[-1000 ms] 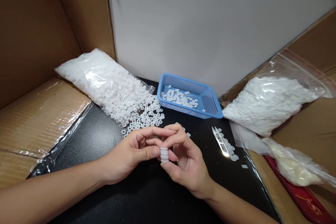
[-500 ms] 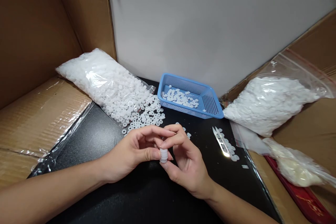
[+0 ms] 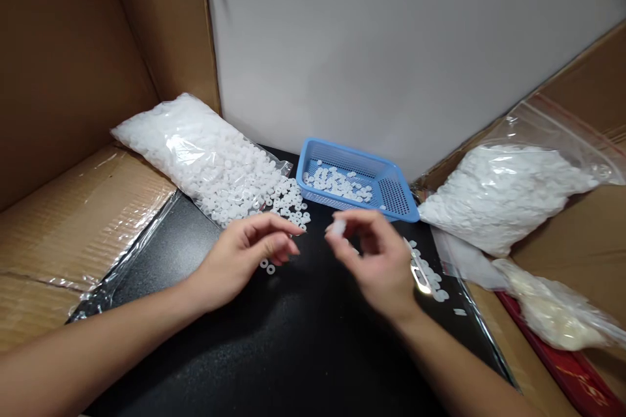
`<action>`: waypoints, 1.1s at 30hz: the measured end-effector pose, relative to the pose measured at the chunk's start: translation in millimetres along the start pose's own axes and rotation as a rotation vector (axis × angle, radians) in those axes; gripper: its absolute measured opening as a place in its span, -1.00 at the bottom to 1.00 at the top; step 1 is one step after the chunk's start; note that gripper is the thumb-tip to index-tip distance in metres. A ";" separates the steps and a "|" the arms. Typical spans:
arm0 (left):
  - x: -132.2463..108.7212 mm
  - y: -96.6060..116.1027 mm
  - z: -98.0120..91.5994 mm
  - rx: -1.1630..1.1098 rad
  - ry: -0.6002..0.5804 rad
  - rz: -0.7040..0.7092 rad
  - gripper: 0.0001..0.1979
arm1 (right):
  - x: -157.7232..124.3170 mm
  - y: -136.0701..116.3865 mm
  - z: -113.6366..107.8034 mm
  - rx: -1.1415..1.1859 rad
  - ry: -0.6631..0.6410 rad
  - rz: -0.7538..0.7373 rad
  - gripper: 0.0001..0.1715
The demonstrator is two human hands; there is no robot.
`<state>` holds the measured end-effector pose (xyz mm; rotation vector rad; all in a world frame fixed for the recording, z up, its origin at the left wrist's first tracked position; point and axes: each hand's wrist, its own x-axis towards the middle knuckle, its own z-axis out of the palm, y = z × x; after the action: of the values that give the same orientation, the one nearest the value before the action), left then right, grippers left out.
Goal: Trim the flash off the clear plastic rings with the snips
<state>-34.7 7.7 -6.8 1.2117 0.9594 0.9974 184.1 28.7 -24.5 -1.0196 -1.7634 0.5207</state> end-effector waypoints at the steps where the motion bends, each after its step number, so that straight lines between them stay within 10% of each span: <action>1: 3.6 1.5 -6.5 0.082 0.070 0.020 -0.79 | 12.4 11.2 -6.9 -0.088 0.045 0.021 -0.83; 7: 20.4 4.5 -36.7 0.452 0.135 0.041 -0.70 | 62.5 64.4 -25.3 -0.371 -0.002 0.019 -0.76; 18: 6.0 6.8 -41.5 1.052 -0.267 -0.038 -0.79 | 10.3 31.0 39.2 -0.408 -0.440 -0.056 -0.90; 33: 8.9 2.6 -39.5 1.069 -0.267 0.039 -0.90 | 13.5 39.1 36.8 -0.326 -0.511 0.102 -0.82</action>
<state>-70.2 27.4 -8.9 2.1730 1.2932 0.2692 164.4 65.4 -61.0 -1.2881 -2.3114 0.6078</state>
